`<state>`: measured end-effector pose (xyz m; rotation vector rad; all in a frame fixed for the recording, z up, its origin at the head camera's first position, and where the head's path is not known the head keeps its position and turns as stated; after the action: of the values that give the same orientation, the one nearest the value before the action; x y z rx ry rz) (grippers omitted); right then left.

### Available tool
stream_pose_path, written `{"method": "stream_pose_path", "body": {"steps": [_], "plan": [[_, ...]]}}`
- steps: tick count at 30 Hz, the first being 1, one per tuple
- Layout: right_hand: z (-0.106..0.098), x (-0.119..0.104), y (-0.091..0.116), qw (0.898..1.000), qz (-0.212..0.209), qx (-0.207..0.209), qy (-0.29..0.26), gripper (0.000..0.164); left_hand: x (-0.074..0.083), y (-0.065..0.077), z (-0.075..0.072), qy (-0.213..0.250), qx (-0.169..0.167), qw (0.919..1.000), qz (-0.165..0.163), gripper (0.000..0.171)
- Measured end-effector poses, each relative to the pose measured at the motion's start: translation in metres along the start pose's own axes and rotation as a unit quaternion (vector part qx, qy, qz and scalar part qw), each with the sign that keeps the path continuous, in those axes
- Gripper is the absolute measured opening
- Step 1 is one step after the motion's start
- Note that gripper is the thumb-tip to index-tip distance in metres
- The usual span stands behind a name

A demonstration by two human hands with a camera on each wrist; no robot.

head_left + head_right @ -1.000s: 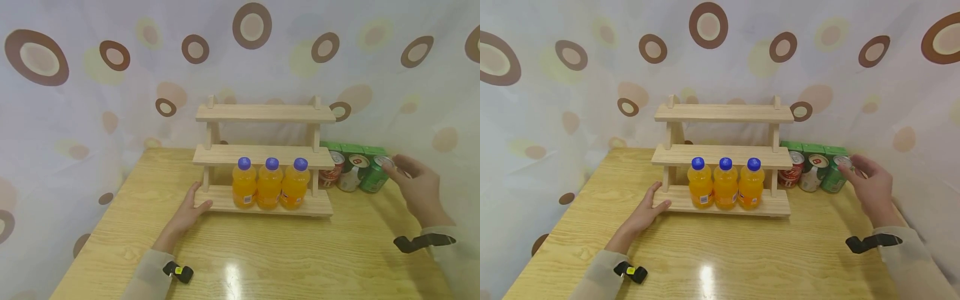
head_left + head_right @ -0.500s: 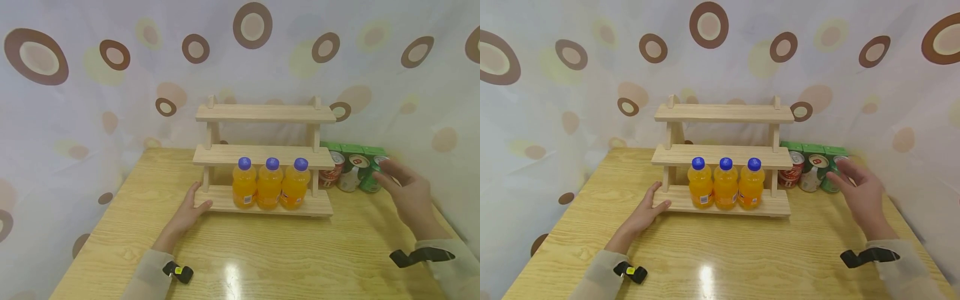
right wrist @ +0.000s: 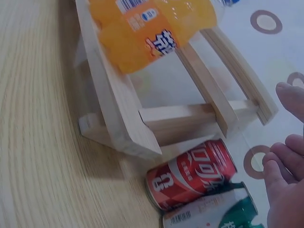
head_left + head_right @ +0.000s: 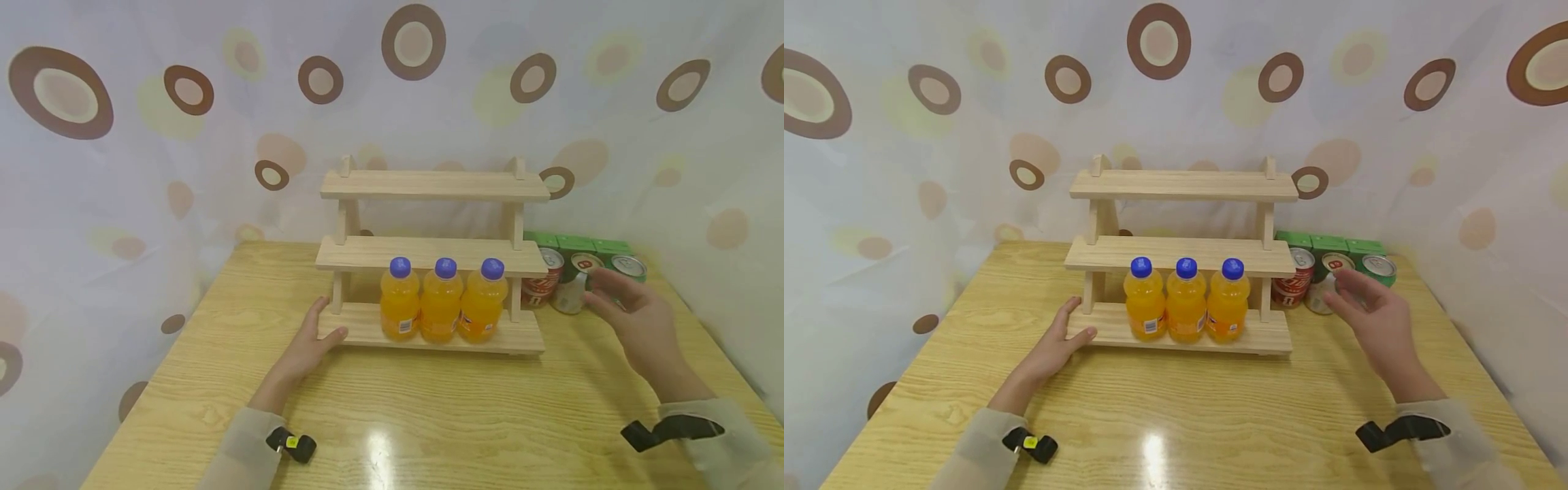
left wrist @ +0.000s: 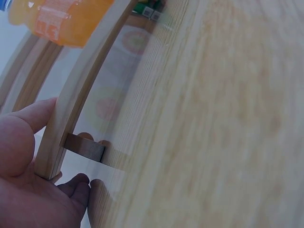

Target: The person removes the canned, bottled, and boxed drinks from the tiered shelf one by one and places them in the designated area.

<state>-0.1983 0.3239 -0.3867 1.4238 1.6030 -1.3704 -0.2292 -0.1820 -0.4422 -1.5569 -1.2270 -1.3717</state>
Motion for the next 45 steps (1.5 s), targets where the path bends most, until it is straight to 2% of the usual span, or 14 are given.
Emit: {"method": "stream_pose_path", "body": {"steps": [2,8,24,37,40,45], "plan": [[0.006,-0.001,0.0,1.0,-0.008,-0.007,0.003,0.047,0.0,0.0,0.0,0.0,0.002,1.0,-0.001,0.077],[0.023,-0.005,0.0,0.999,-0.016,-0.023,-0.042,0.047,0.0,-0.001,0.001,0.002,0.002,1.0,0.0,0.078],[0.068,-0.013,-0.004,0.997,-0.006,-0.073,0.006,0.05,-0.002,-0.001,0.001,0.011,0.0,0.9999,0.004,0.077],[0.095,-0.016,-0.008,0.994,-0.03,-0.101,0.011,0.055,0.002,0.001,0.002,0.009,0.01,0.9999,-0.004,0.075],[0.101,-0.017,-0.009,0.994,-0.033,-0.104,0.013,0.056,-0.001,-0.001,0.001,0.006,0.009,0.9999,-0.004,0.076],[0.11,-0.021,-0.01,0.993,-0.028,-0.114,-0.001,0.059,-0.021,-0.011,-0.002,0.007,0.012,0.9999,0.004,0.079]]}}
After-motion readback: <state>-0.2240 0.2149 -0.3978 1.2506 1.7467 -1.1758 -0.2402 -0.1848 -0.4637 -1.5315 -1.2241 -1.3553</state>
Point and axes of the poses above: each hand's wrist, its own y-axis away from the middle knuckle, its own z-axis out of the palm, x = y × z, the point moved 1 cm from there along -y, towards the middle knuckle, and after that the axes turned 8 degrees about y, right-handed, at the moved point
